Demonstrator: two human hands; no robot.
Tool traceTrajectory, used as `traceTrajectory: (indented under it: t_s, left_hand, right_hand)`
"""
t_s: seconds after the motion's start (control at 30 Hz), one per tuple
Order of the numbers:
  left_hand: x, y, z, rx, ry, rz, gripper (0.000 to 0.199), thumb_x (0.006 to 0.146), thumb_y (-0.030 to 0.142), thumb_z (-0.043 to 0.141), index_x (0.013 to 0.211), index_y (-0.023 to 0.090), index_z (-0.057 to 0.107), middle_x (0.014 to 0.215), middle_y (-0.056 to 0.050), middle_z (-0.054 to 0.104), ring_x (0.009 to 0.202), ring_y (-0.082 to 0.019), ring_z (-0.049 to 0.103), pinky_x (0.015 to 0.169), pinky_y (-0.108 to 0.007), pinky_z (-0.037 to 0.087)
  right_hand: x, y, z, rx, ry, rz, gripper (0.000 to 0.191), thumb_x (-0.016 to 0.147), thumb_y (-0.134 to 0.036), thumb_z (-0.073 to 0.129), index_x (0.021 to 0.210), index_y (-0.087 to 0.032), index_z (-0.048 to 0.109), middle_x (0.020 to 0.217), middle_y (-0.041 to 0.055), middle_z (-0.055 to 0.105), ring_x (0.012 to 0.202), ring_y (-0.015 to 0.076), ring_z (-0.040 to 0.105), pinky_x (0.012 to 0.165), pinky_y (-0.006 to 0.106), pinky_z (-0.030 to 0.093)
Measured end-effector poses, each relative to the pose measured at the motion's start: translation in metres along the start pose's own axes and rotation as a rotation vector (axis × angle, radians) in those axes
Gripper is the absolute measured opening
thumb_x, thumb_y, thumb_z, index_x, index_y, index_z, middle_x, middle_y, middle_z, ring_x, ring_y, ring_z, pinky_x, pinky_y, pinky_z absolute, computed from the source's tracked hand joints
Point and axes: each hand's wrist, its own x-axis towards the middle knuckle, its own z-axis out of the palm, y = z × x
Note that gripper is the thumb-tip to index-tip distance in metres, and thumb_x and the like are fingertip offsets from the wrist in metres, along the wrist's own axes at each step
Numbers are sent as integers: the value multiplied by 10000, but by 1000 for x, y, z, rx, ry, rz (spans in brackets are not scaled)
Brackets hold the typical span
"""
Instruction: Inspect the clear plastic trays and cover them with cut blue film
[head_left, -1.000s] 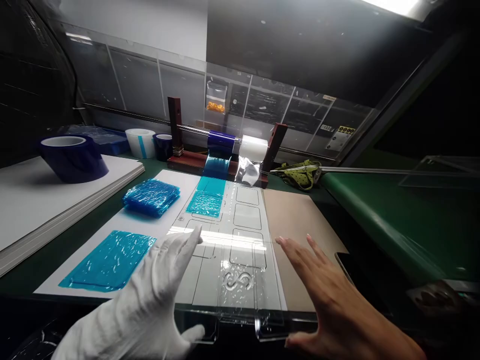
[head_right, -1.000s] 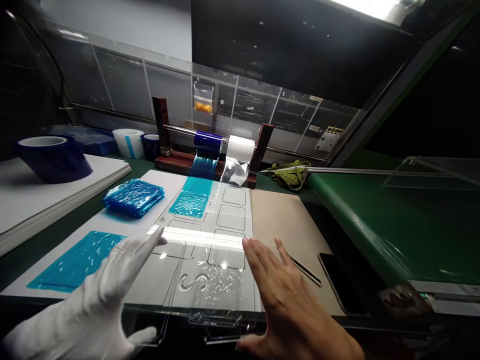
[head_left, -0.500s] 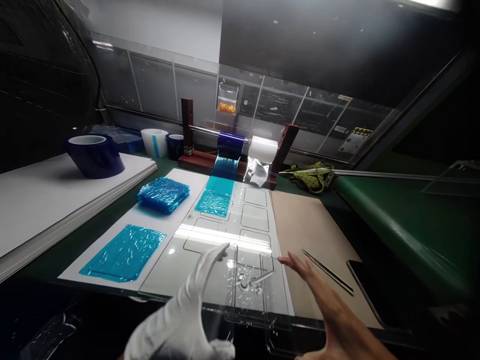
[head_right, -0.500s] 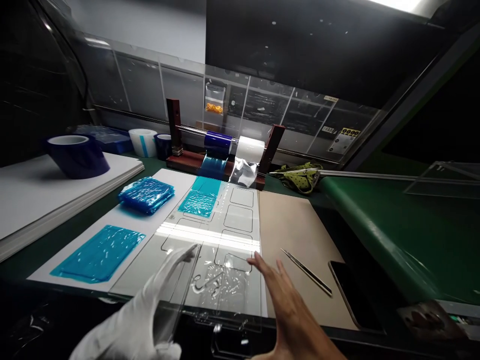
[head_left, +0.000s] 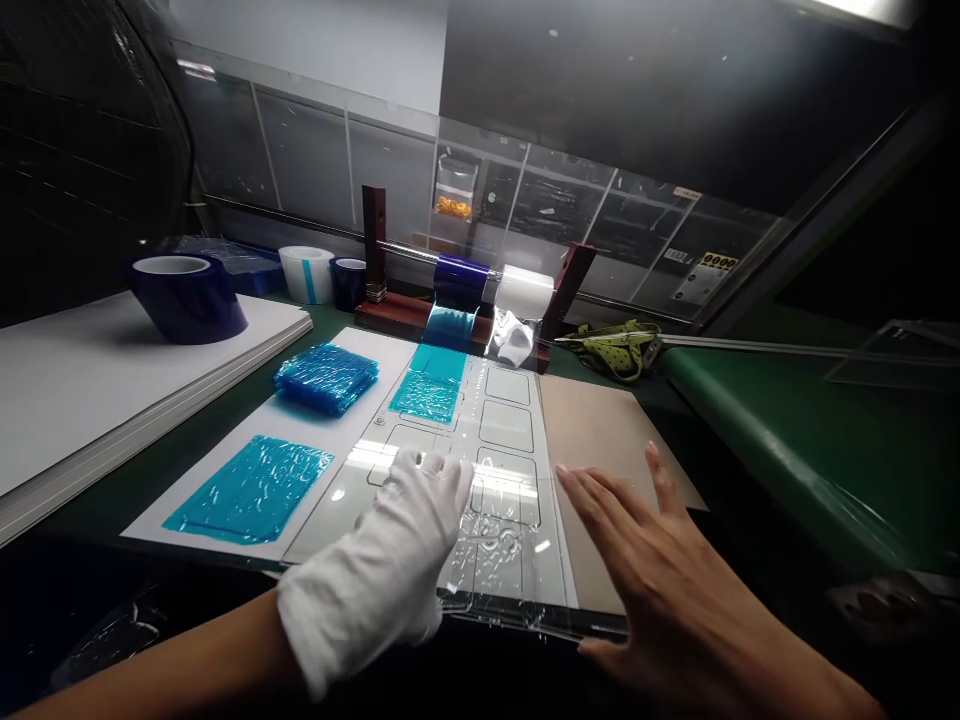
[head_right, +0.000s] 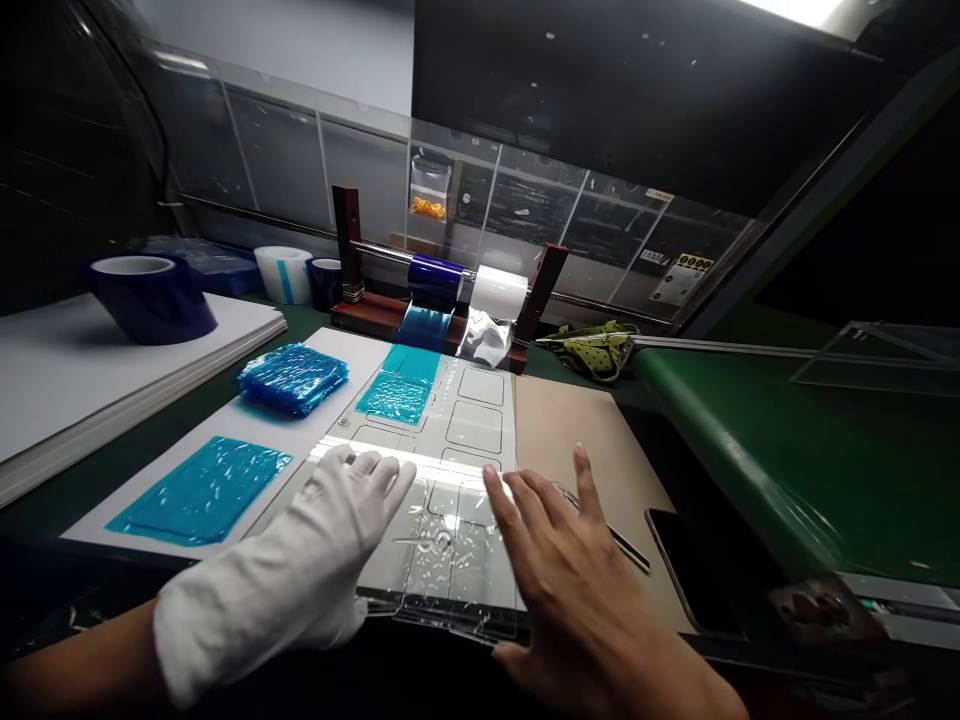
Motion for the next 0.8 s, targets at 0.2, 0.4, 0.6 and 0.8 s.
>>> traceTrajectory:
  t_s: [0.2,0.4,0.6,0.8]
  left_hand:
    - [-28,-9,32,-622,-84,-25,1214,548,416,719,1468,251,-56,1474,-178,292,1325,-387,365,1053,-557,396]
    - [-21,-3,33,-486,-115,-44,1147,511,347,718,1460,240,83,1411,-168,367,1272,-367,432,1002,-504,460]
    - [-3,1,18,-18,-72,12,915,587,301,636,1417,114,300,1363,-243,421,1269,-463,395,1056,-656,295]
    - [-21,-18,3,-286,-235,1,1151,526,324,681,1487,317,49,1395,-147,361,1219,-391,435,912,-532,501]
  right_hand:
    - [-46,9,55,424,-98,147,1281,661,-633,728,1531,-153,-81,1455,248,424,1344,457,370,1030,694,335]
    - [-35,7,46,341,-91,127,1237,671,-517,750,1533,-140,-53,1420,251,465,1306,454,431,1063,754,154]
    - [-4,-2,14,68,-25,-9,1154,638,-337,707,1535,-88,26,1380,224,518,1287,422,449,1089,741,-47]
    - [-32,12,13,252,-105,52,1207,651,-402,765,1533,-108,-4,1457,248,417,1327,434,414,1099,737,121]
